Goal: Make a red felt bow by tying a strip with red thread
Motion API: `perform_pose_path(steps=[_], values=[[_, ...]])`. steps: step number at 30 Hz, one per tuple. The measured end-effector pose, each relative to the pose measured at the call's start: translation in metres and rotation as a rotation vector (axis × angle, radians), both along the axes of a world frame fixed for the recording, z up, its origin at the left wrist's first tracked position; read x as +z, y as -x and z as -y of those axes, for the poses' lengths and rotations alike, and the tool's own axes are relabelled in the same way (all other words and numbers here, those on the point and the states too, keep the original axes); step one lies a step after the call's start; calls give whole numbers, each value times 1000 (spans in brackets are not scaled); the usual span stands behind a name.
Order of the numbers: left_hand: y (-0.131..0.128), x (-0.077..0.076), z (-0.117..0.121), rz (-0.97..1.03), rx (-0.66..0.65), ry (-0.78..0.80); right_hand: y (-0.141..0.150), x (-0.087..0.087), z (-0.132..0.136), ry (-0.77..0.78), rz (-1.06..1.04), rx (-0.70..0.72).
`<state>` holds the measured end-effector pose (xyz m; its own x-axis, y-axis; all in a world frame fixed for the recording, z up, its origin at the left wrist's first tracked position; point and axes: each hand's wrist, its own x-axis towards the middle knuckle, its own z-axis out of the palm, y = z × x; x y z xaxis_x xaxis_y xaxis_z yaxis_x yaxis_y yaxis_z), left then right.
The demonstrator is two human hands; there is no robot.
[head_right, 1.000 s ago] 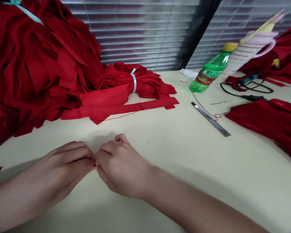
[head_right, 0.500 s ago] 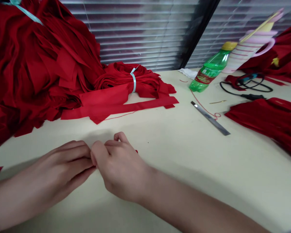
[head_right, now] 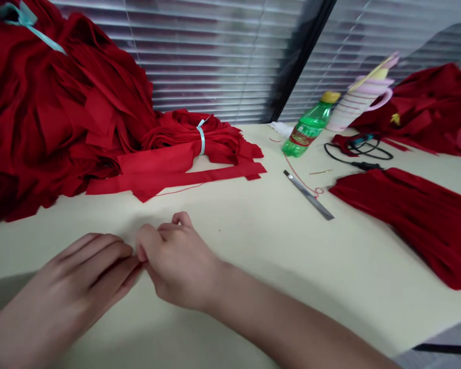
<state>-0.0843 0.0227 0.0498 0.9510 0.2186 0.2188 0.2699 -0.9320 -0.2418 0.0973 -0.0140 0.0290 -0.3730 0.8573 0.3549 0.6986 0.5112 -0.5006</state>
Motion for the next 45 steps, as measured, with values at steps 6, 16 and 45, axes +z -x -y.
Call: perform_pose_path(steps=[6, 16, 45], values=[[1, -6, -3, -128, -34, -20, 3, -2, 2, -5, 42, -14], [2, 3, -4, -248, 8, -15, -57, -6, -40, -38, -26, -284], [-4, -18, -10, 239, 91, 414, -9, 21, 5, -41, 161, 81]])
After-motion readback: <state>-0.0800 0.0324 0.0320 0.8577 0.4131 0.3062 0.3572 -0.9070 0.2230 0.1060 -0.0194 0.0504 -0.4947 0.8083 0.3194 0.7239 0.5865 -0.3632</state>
